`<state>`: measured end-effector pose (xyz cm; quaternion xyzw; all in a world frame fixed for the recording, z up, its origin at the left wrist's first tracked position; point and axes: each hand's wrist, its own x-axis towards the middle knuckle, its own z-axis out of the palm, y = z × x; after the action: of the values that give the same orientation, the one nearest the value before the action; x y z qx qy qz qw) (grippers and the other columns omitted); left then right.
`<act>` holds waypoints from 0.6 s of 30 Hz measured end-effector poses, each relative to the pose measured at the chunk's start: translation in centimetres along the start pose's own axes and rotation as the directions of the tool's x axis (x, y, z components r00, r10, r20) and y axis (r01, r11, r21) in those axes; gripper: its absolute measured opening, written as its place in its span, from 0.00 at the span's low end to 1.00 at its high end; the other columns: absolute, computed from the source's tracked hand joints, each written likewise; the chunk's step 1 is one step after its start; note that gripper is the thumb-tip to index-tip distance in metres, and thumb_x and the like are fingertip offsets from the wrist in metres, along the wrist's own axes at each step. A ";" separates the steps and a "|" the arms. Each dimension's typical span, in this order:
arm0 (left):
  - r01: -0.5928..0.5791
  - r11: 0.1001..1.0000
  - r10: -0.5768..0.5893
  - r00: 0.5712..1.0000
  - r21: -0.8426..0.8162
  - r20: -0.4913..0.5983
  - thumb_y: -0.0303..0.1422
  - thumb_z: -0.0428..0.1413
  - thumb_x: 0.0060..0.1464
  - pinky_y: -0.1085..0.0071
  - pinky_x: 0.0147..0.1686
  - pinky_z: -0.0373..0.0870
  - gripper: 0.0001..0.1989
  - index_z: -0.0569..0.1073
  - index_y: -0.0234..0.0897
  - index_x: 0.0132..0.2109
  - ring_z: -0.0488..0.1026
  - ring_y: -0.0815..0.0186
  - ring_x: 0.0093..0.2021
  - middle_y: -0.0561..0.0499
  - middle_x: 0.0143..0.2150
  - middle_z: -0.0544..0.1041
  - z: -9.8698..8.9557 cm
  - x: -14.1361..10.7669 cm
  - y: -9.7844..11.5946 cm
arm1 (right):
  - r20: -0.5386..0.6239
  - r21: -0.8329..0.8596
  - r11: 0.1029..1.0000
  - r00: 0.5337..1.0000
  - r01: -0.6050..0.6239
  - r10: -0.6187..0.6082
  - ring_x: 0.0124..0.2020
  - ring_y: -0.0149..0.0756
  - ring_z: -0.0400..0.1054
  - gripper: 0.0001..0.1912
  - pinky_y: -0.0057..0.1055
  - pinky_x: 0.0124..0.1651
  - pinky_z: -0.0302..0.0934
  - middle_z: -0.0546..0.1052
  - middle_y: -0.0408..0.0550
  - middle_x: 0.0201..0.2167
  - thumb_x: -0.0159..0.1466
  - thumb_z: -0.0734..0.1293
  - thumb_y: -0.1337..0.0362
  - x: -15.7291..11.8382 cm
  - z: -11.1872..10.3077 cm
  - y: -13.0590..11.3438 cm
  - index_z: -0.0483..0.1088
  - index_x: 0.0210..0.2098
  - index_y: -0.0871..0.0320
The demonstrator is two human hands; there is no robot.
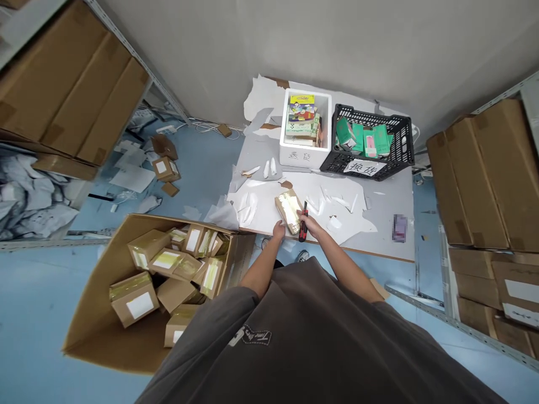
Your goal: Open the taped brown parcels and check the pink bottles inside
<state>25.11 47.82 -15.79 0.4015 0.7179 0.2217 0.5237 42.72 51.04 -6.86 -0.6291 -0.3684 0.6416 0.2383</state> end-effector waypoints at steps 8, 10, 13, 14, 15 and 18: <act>-0.374 0.764 0.388 0.918 0.526 0.089 0.44 0.56 0.69 0.55 0.80 0.51 0.40 0.58 0.33 0.81 0.45 0.51 0.84 0.38 0.84 0.51 -5.0 1.1 3.8 | -0.178 0.016 0.998 0.983 0.057 -0.053 0.41 0.38 0.78 0.11 0.33 0.49 0.74 0.83 0.49 0.41 0.64 0.71 0.54 0.6 0.6 0.9 0.75 0.40 0.55; -0.473 0.604 0.384 0.878 0.641 0.287 0.52 0.66 0.60 0.51 0.81 0.48 0.55 0.51 0.32 0.83 0.35 0.45 0.85 0.36 0.86 0.41 -5.4 1.7 5.3 | -0.193 0.065 0.996 0.980 0.063 -0.049 0.27 0.34 0.73 0.19 0.28 0.33 0.71 0.77 0.42 0.27 0.66 0.72 0.45 1.0 0.4 0.3 0.69 0.38 0.53; -0.445 0.529 0.278 0.895 0.722 0.348 0.57 0.72 0.51 0.47 0.80 0.48 0.70 0.44 0.30 0.84 0.31 0.41 0.85 0.32 0.86 0.35 -4.9 2.4 6.8 | -0.121 0.006 1.000 0.992 0.030 -0.029 0.15 0.32 0.63 0.25 0.26 0.20 0.61 0.69 0.33 0.18 0.67 0.74 0.39 2.0 0.5 -1.4 0.63 0.40 0.51; -0.427 0.536 0.263 0.904 0.728 0.336 0.57 0.73 0.50 0.49 0.80 0.48 0.72 0.42 0.30 0.84 0.31 0.41 0.85 0.31 0.85 0.35 -4.6 2.5 6.9 | -0.101 -0.039 0.999 0.995 0.018 -0.022 0.14 0.33 0.62 0.25 0.26 0.19 0.60 0.69 0.32 0.17 0.68 0.74 0.40 2.5 0.6 -2.1 0.62 0.41 0.50; -0.415 0.547 0.260 0.910 0.727 0.324 0.58 0.73 0.49 0.50 0.80 0.49 0.74 0.40 0.29 0.84 0.32 0.42 0.85 0.30 0.85 0.35 -4.4 2.6 7.0 | -0.087 -0.086 0.996 0.996 0.005 -0.012 0.14 0.33 0.64 0.24 0.26 0.19 0.60 0.70 0.33 0.16 0.69 0.74 0.41 3.1 0.9 -2.7 0.62 0.42 0.51; -0.398 0.560 0.274 0.917 0.727 0.291 0.59 0.74 0.47 0.54 0.81 0.47 0.77 0.38 0.26 0.84 0.33 0.43 0.85 0.29 0.85 0.35 -3.9 2.7 6.8 | -0.043 -0.257 0.966 0.999 -0.029 0.018 0.17 0.35 0.70 0.19 0.26 0.23 0.64 0.74 0.39 0.18 0.76 0.68 0.45 5.0 2.0 -4.6 0.66 0.40 0.53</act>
<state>23.43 54.36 -10.99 0.7309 0.6124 -0.0413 0.2986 39.54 57.36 -6.63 -0.6718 -0.4361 0.5786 0.1544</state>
